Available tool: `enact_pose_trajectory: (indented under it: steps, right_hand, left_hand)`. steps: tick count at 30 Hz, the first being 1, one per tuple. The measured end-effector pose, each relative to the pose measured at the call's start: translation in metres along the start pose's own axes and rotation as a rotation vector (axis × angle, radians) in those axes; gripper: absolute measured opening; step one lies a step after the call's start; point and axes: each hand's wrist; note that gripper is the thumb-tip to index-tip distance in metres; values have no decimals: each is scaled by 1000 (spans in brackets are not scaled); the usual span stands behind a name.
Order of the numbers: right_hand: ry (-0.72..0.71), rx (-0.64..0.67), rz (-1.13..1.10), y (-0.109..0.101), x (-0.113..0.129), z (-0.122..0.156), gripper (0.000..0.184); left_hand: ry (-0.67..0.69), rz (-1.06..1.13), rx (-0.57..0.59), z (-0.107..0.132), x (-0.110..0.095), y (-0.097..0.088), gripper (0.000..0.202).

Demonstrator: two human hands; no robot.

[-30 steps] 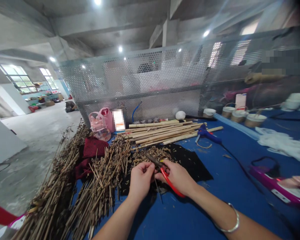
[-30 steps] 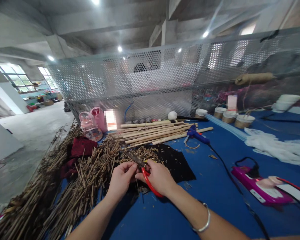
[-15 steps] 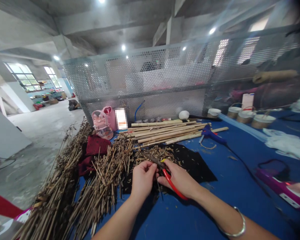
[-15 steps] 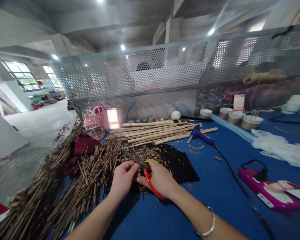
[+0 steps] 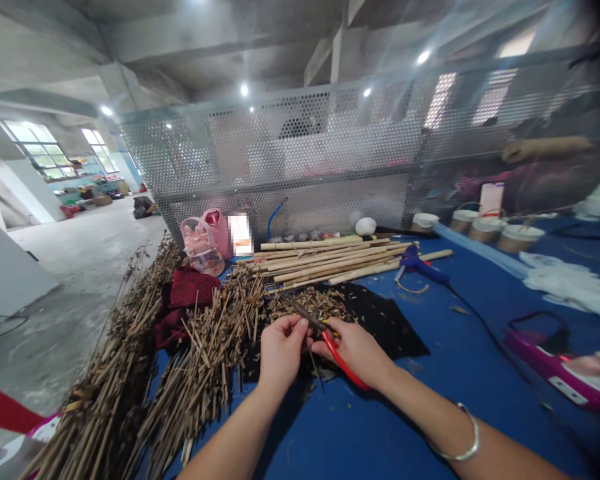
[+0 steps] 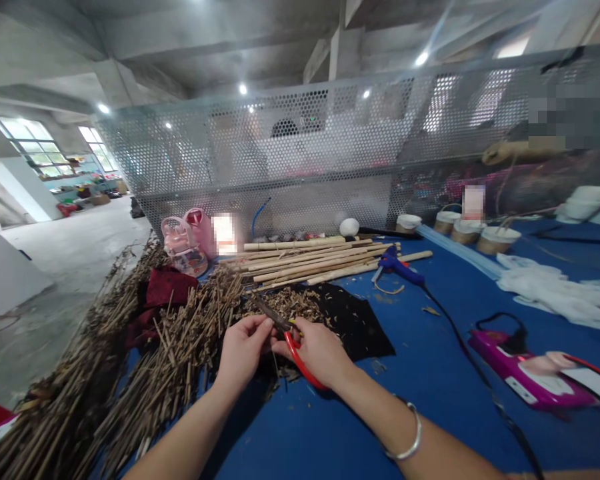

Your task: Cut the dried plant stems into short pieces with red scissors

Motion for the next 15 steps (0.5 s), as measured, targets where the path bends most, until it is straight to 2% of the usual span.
enact_pose_trajectory:
  steps: [7, 10, 15]
  right_hand:
    - [-45, -35, 28, -7, 6, 4, 36]
    - [-44, -22, 2, -6, 6, 3, 31]
    - [-21, -44, -7, -6, 3, 0, 27]
  left_hand:
    - [72, -83, -16, -2, -1, -2, 20]
    - [89, -112, 17, -1, -1, -3, 21]
    - [39, -92, 49, 2, 0, -1, 29]
Point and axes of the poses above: each hand's wrist, its own z-axis away from the middle knuckle, its own y-axis out of the palm, x = y × z, and after that the axes turned 3 degrees about -y, right-handed
